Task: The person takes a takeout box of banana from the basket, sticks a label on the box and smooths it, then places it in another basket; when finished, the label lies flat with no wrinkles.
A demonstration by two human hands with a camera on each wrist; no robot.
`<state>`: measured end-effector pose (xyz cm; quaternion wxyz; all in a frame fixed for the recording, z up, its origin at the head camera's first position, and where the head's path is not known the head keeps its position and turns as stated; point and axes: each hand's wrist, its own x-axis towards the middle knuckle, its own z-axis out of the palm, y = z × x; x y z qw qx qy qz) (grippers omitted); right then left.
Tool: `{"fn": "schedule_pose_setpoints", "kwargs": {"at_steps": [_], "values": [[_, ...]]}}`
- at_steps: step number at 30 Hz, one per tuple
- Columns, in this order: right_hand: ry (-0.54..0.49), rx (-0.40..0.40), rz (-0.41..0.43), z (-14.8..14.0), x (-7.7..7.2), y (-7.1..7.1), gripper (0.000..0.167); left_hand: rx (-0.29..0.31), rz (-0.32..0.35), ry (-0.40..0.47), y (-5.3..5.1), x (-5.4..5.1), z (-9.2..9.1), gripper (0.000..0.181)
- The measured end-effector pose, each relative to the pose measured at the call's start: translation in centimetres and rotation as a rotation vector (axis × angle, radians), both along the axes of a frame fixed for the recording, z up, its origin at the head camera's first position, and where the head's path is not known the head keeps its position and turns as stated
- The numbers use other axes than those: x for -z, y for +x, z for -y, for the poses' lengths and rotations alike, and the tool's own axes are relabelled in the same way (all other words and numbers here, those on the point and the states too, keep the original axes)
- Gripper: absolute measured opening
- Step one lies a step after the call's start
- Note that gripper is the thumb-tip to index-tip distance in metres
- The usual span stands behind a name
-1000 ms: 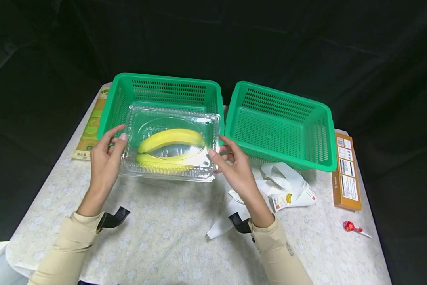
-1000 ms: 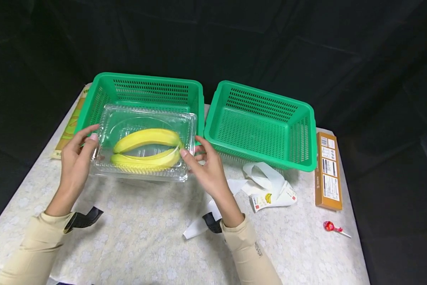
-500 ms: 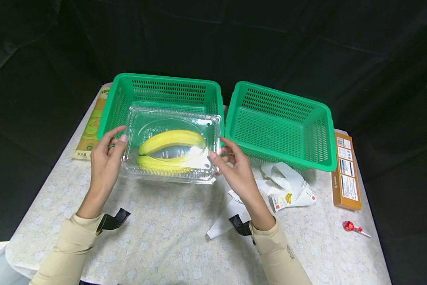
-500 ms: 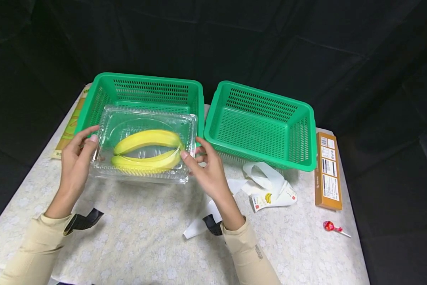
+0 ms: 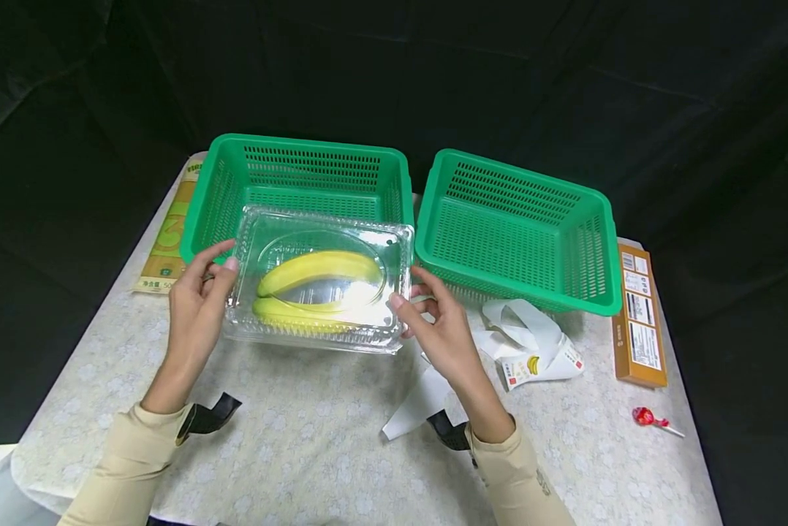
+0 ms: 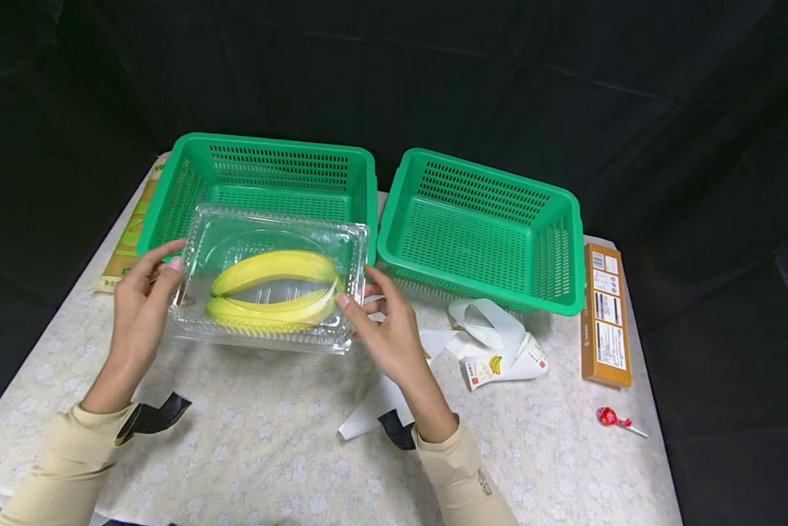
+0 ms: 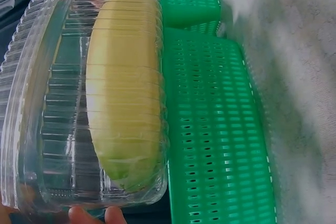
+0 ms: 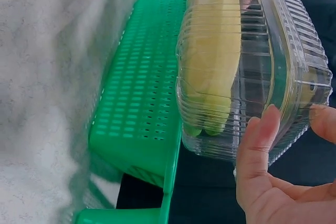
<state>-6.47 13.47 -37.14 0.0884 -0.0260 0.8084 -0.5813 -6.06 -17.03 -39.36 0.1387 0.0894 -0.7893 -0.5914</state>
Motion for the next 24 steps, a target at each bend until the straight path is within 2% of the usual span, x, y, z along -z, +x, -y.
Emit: {"fn": "schedule_pose_setpoints", "kwargs": {"at_steps": [15, 24], "values": [[0.006, -0.005, 0.014, -0.1, 0.0, 0.3, 0.063, -0.004, 0.010, -0.003, 0.2, 0.4, 0.1, 0.035], [0.002, 0.003, 0.009, -0.4, 0.0, 1.5, 0.062, 0.024, 0.026, 0.010, 1.1, 0.1, -0.1, 0.036]]}}
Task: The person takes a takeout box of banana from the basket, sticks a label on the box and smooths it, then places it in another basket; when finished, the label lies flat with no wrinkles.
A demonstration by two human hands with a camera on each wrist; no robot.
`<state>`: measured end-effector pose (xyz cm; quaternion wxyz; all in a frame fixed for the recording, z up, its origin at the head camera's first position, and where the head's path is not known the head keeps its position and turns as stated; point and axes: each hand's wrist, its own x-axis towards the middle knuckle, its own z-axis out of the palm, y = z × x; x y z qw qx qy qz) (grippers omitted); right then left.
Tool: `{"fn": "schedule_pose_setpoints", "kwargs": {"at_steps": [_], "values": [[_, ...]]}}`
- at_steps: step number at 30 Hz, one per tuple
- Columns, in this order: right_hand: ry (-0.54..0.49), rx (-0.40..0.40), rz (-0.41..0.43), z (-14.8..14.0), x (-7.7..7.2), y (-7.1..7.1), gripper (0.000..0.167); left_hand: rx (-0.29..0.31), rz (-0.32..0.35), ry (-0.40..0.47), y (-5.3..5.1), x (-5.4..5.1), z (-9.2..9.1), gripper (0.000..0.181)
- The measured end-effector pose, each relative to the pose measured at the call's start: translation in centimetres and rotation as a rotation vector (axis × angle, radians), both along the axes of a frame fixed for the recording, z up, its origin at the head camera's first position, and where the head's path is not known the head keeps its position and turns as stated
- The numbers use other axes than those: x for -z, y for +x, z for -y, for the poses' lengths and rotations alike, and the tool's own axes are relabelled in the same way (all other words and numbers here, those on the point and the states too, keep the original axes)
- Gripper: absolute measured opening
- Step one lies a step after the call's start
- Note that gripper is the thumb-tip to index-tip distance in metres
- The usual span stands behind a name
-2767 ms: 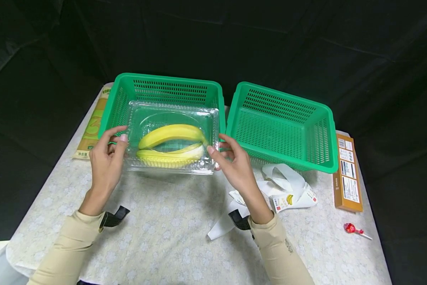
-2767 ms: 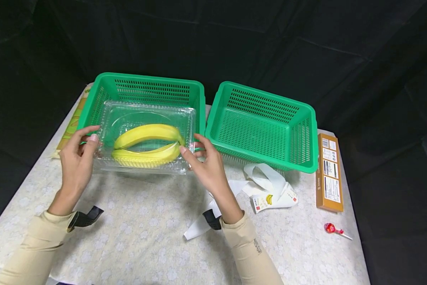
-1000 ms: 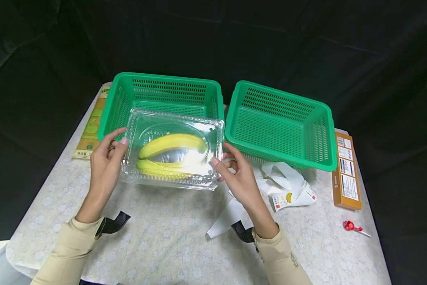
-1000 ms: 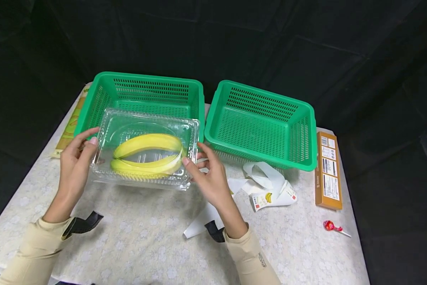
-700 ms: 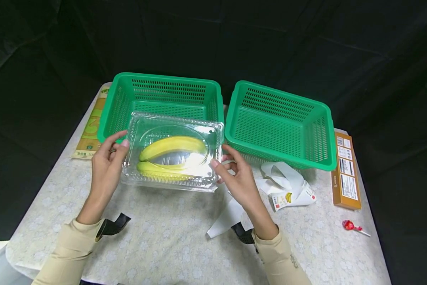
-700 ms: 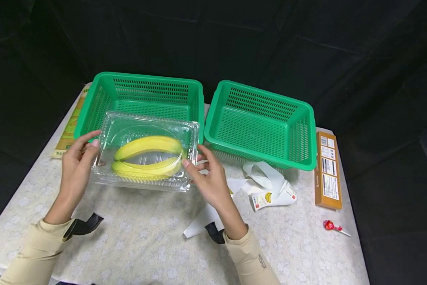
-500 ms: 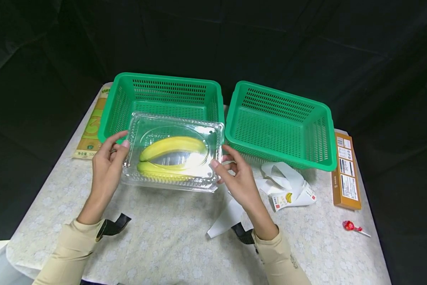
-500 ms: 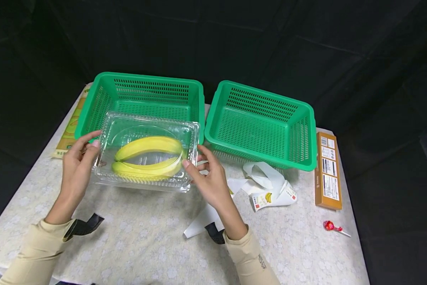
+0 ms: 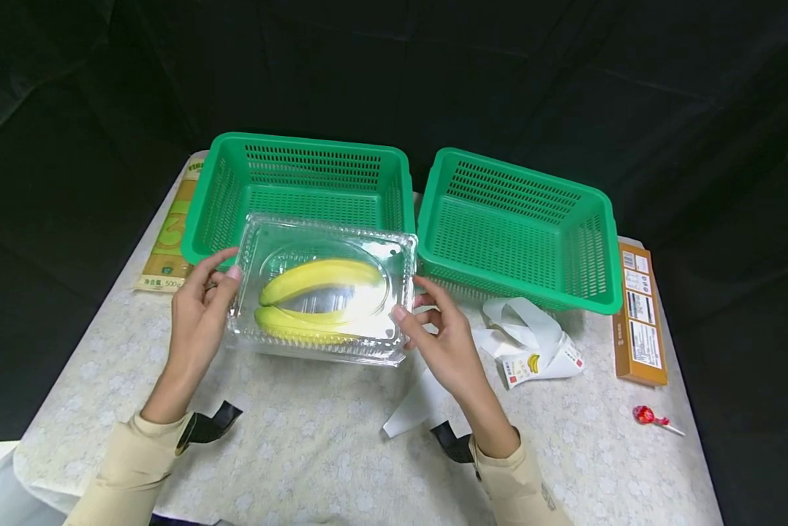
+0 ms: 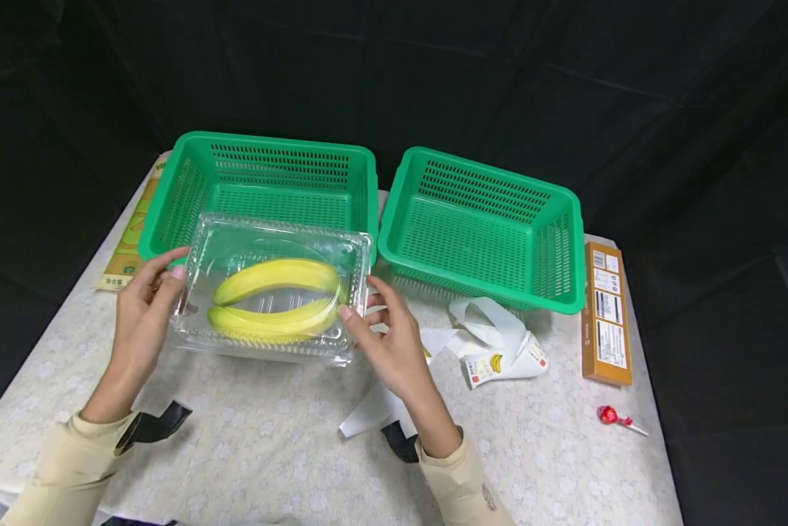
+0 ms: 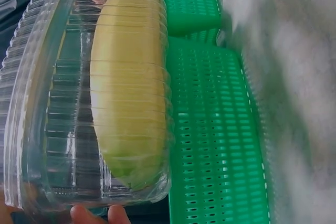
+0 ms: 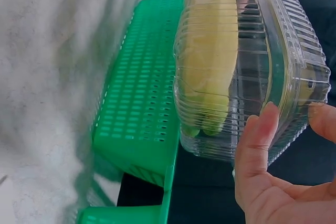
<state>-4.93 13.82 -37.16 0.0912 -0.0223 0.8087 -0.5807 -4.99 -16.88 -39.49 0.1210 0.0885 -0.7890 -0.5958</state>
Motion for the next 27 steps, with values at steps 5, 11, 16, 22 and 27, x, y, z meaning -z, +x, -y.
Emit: {"fn": "schedule_pose_setpoints", "kwargs": {"at_steps": [5, 11, 16, 22, 27], "values": [[0.018, -0.009, 0.016, -0.2, 0.3, 1.0, 0.063, 0.005, 0.031, 0.016, 0.8, 0.3, -0.2, 0.037], [0.011, -0.004, 0.025, -0.3, 0.7, 1.5, 0.063, 0.004, 0.030, 0.057, 1.1, 0.5, -0.4, 0.035], [0.000, -0.003, 0.027, -0.3, 0.8, 1.5, 0.062, -0.003, 0.030, 0.057, 1.1, 0.5, -0.4, 0.034], [-0.013, 0.000, 0.026, -0.3, 0.8, 1.8, 0.063, 0.000, 0.042, 0.030, 1.3, 0.4, -0.3, 0.035], [-0.016, 0.016, 0.027, -0.6, 1.0, 2.5, 0.063, 0.037, 0.044, 0.012, 1.6, 0.4, -0.2, 0.037]]}}
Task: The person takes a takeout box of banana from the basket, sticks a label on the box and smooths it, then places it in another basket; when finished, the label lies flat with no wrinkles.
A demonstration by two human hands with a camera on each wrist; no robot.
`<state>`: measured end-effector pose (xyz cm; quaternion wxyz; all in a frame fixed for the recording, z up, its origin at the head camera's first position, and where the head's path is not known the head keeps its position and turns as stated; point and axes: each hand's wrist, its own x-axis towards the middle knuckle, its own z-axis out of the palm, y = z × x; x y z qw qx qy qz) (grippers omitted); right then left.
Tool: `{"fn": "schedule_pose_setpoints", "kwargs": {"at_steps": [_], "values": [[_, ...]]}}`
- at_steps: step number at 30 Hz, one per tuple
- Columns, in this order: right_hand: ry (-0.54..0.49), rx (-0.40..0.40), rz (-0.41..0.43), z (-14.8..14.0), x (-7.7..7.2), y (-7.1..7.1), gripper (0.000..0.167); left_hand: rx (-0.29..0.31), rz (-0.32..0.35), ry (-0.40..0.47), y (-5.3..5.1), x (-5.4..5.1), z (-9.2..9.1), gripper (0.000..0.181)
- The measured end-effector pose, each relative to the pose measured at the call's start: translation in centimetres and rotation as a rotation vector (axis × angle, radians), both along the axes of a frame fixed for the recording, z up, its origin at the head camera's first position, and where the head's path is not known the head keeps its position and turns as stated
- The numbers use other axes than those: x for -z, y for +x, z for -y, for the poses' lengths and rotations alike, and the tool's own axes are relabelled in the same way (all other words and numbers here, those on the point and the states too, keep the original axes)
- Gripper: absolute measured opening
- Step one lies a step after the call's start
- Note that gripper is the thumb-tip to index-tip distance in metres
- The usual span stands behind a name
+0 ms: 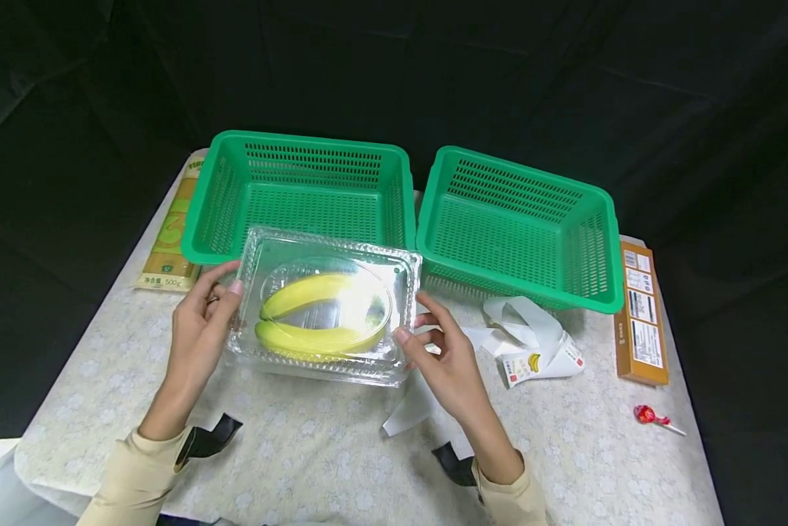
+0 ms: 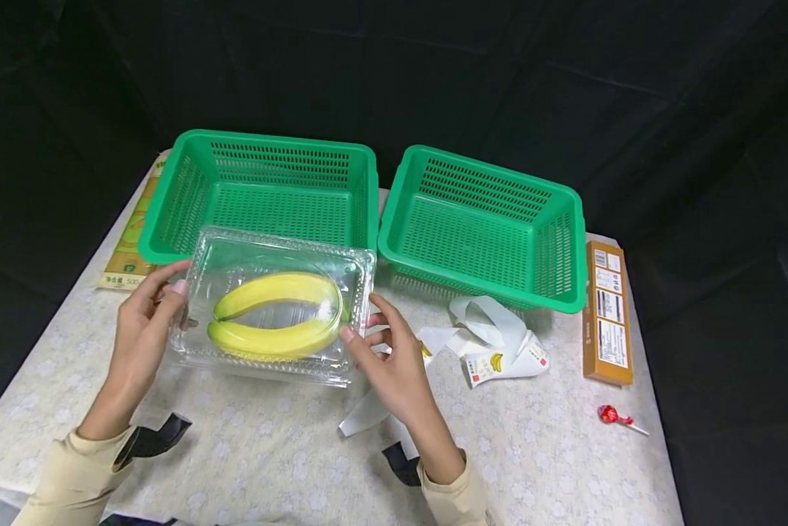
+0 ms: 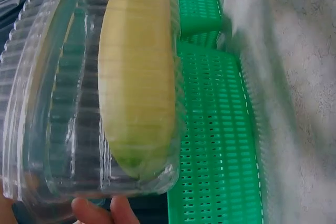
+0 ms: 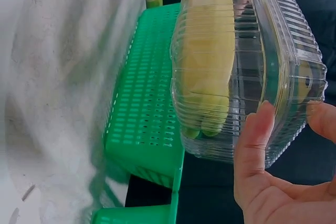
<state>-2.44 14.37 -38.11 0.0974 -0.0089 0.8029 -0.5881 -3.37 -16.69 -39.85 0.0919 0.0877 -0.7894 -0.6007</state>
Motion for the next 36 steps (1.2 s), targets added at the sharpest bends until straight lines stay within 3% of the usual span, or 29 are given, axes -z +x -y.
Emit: {"fn": "schedule_pose_setpoints", "kwargs": {"at_steps": [8, 18, 29, 36], "values": [[-0.015, 0.032, 0.053, -0.2, 0.7, 1.1, 0.061, 0.073, 0.047, -0.030, 0.7, 0.6, 0.2, 0.041], [-0.026, 0.035, 0.061, -0.2, 1.5, 1.4, 0.060, 0.060, 0.065, -0.033, 0.9, 1.3, 0.0, 0.042], [0.012, 0.036, 0.122, -0.3, 3.3, 1.4, 0.062, 0.084, 0.107, -0.022, 1.2, 3.9, 0.1, 0.044], [0.022, 0.040, 0.123, -0.2, 3.7, 1.4, 0.062, 0.074, 0.088, -0.022, 1.4, 4.4, 0.0, 0.043]]}}
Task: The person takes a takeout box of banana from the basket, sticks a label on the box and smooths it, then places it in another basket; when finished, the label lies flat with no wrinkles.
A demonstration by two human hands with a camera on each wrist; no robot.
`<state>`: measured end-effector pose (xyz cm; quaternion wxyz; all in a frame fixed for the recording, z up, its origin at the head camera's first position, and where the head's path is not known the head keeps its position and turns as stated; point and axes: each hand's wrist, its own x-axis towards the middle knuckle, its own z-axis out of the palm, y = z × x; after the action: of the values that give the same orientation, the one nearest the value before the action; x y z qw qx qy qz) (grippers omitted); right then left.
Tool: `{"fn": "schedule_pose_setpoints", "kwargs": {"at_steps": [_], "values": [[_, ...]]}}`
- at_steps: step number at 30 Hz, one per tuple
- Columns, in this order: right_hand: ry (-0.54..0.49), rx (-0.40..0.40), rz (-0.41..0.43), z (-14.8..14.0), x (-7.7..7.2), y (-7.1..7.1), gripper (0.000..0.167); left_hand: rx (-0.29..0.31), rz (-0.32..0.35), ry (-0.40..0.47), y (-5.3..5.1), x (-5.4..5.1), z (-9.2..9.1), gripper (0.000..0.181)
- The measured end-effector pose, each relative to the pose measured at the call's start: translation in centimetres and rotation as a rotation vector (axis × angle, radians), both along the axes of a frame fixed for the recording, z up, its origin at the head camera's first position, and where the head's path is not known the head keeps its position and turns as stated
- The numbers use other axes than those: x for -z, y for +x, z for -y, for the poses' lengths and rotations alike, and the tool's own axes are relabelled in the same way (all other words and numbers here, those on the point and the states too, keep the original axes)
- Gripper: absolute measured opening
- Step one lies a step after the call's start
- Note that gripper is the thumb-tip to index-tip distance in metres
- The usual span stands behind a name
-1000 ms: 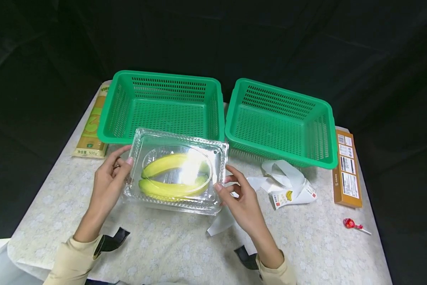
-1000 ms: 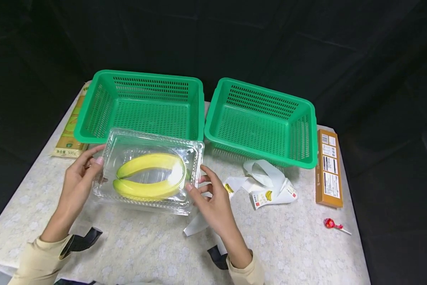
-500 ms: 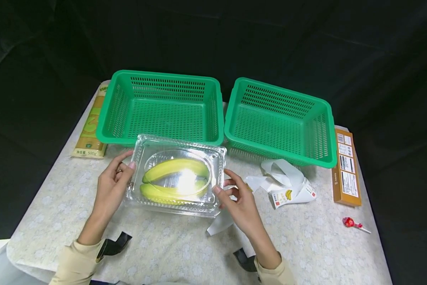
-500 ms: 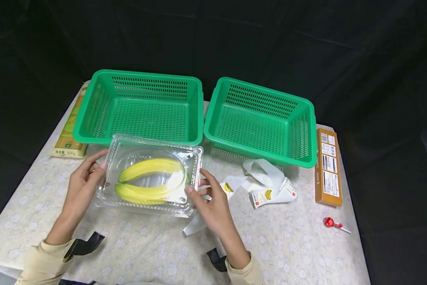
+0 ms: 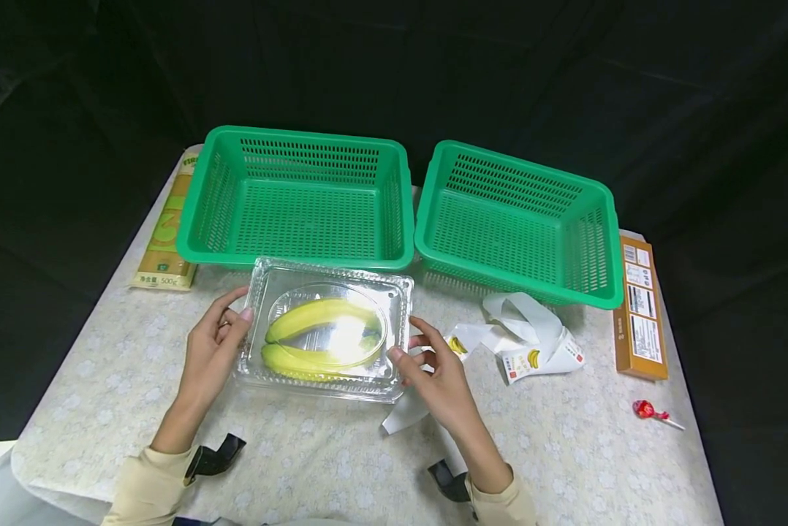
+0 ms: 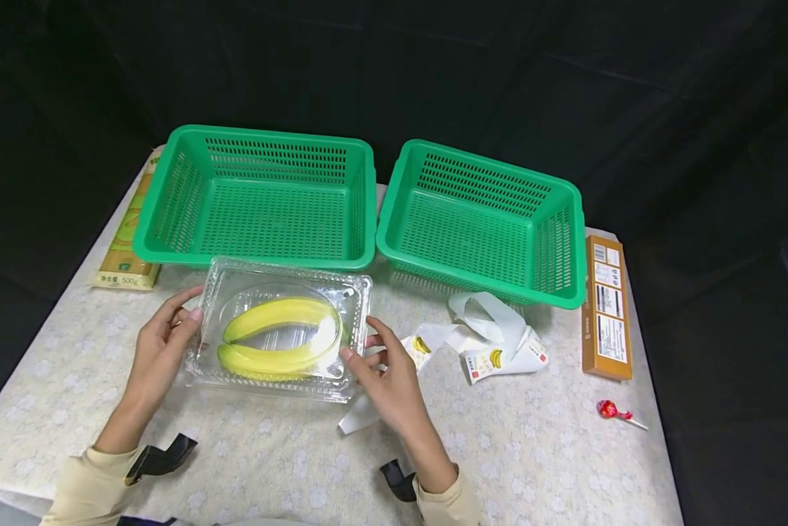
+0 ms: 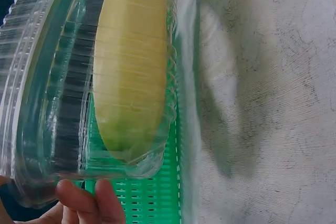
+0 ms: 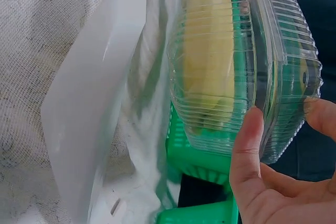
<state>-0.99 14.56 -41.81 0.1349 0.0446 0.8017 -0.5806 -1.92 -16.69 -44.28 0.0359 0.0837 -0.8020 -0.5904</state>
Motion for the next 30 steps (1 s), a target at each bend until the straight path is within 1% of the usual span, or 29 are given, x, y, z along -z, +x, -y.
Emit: {"fn": "schedule_pose_setpoints", "kwargs": {"at_steps": [6, 13, 19, 23, 26, 30], "values": [[-0.007, -0.008, -0.004, 0.0, 0.1, 0.1, 0.063, -0.014, -0.011, 0.006, 0.1, 0.0, -0.2, 0.041], [0.009, -0.013, 0.001, -0.2, 0.4, 0.2, 0.062, -0.024, -0.020, 0.027, 0.6, 0.6, -0.4, 0.041], [0.015, -0.017, -0.003, -0.1, 1.1, 0.5, 0.063, -0.019, -0.037, 0.005, 0.6, 0.9, -0.4, 0.042], [0.014, -0.018, 0.003, -0.1, 1.3, 0.6, 0.063, -0.020, -0.040, -0.001, 0.8, 1.3, -0.4, 0.043], [0.023, -0.015, 0.018, -0.1, 1.4, 0.6, 0.062, -0.027, -0.034, -0.026, 1.0, 1.5, -0.6, 0.042], [0.033, -0.014, 0.042, -0.2, 1.9, 0.7, 0.062, -0.032, -0.003, -0.058, 1.0, 2.1, -0.7, 0.041]]}}
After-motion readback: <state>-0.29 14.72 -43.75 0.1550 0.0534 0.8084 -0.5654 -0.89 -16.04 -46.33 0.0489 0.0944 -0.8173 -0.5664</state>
